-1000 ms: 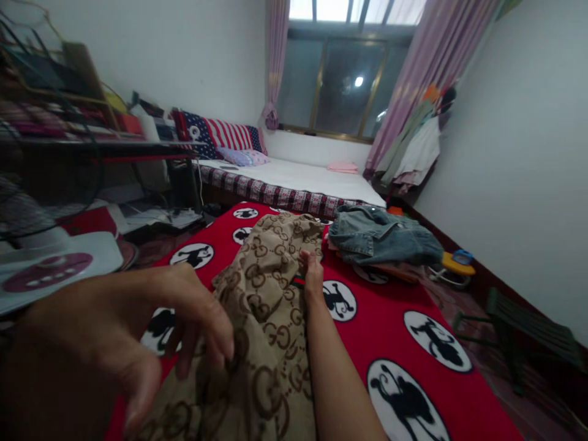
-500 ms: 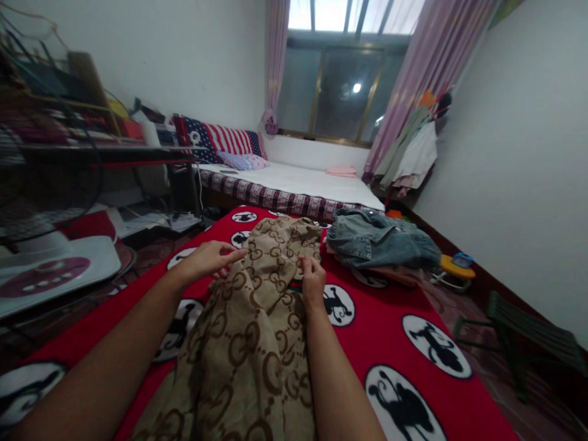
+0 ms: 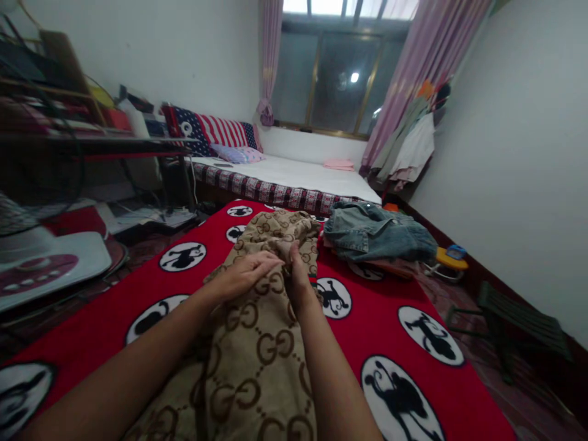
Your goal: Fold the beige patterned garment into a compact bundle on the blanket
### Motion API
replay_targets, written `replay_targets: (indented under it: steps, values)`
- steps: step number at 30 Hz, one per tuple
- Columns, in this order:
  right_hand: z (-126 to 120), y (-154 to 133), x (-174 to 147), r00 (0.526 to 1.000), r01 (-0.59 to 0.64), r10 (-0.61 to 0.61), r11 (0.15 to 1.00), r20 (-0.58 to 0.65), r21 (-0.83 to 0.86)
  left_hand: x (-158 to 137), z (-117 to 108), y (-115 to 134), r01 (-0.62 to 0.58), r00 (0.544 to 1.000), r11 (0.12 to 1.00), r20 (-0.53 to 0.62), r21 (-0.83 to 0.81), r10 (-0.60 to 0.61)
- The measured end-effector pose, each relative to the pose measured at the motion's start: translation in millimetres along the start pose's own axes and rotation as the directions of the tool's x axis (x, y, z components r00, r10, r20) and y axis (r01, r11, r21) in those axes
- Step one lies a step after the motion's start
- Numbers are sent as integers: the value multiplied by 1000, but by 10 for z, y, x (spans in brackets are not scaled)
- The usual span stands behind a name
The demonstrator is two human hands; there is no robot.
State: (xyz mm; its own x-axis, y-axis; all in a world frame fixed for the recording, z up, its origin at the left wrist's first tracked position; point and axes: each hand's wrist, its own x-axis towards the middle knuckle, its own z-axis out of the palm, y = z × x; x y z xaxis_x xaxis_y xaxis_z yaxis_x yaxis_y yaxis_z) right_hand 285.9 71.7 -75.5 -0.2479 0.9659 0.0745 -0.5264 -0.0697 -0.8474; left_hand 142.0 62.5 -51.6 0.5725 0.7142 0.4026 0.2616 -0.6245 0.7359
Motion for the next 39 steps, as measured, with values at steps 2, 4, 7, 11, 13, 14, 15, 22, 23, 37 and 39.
replay_targets:
  steps: [2,4,7,11,13,14,15,22,23,37,39]
  values:
    - [-126,-30,-10,996,-24,20,999,-90,-43,-65,138,-69,-41,986,983,167,181,11]
    - [-246,-31,-4,989,-38,20,992,-150,-118,-129,228,-121,-81,964,941,266,329,-11]
    - [-369,7,39,955,36,-151,914,-256,-405,-177,268,-137,-87,949,892,309,444,-61]
    - [-435,-14,88,747,16,-534,611,-397,-791,-153,249,-128,-103,945,887,321,451,-53]
    - [-431,-77,94,676,49,-657,494,-335,-868,-137,263,-149,-106,950,888,309,448,-43]
    - [-420,-115,101,659,80,-695,444,-286,-892,-134,282,-166,-103,955,886,295,451,-39]
    - [-406,-151,115,651,103,-722,392,-236,-914,-137,307,-185,-99,960,884,277,457,-36]
    - [-503,-343,575,825,-110,-558,-4,-89,-994,-234,492,-225,-85,995,898,83,432,54]
    - [-562,-386,664,847,-134,-521,-18,-105,-991,-237,489,-224,-88,996,911,28,402,84]
    - [-1132,-118,970,894,-257,-412,-156,-174,-954,-105,195,-798,298,939,768,-320,566,-128]
    - [-1120,-150,919,924,-240,-345,-186,-165,-953,-105,185,-794,288,926,802,-365,524,-94]
